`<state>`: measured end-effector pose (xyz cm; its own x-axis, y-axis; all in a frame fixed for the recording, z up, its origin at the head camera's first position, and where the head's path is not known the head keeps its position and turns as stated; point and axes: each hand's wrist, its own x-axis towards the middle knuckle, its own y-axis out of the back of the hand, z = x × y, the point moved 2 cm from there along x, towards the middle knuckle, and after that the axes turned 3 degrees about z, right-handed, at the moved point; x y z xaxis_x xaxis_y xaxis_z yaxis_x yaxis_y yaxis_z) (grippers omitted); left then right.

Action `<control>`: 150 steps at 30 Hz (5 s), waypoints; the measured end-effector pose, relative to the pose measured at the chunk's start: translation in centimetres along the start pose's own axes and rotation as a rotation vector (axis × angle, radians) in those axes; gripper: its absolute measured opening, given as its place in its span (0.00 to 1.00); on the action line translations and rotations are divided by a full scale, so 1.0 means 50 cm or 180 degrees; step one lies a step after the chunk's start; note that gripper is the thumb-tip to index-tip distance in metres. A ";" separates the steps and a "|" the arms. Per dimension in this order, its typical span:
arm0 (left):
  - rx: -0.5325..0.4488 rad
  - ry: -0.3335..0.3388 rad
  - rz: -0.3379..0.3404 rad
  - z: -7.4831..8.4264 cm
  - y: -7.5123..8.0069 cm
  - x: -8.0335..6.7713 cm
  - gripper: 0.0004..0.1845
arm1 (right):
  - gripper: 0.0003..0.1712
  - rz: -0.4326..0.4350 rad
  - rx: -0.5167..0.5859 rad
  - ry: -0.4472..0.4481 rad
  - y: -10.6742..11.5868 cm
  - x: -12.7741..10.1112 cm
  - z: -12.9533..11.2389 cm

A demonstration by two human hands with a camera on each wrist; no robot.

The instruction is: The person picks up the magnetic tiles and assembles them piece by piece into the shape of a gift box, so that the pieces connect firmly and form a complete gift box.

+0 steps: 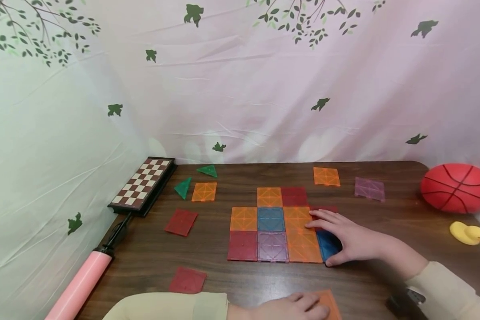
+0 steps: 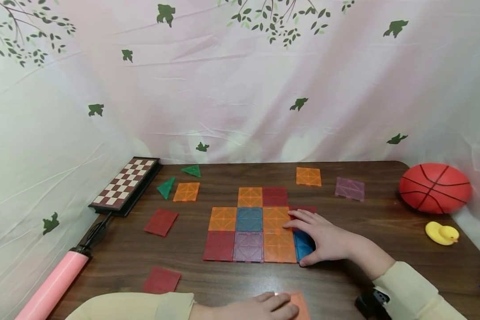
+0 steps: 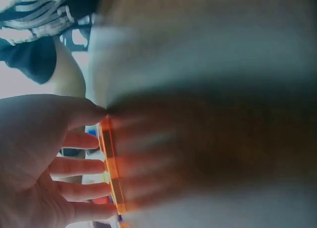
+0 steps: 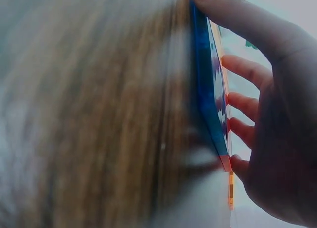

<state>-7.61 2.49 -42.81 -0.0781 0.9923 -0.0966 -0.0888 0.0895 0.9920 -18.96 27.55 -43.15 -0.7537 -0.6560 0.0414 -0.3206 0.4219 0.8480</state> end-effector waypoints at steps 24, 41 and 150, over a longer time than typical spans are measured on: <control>0.0419 0.0303 0.0319 -0.069 0.030 -0.008 0.21 | 0.50 -0.0130 0.0191 0.0050 0.008 0.003 0.004; 0.0007 0.0851 0.1550 -0.102 0.057 -0.292 0.17 | 0.50 -0.0186 0.0064 -0.0155 0.008 -0.001 0.006; 0.0322 0.1346 0.0155 -0.106 0.052 -0.021 0.41 | 0.27 0.1255 0.1602 -0.1898 0.055 -0.040 -0.031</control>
<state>-13.00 1.23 -40.58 -0.4816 0.8748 -0.0534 0.0212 0.0725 0.9971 -17.47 29.05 -40.10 -0.9924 -0.0266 -0.1201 -0.0826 0.8676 0.4903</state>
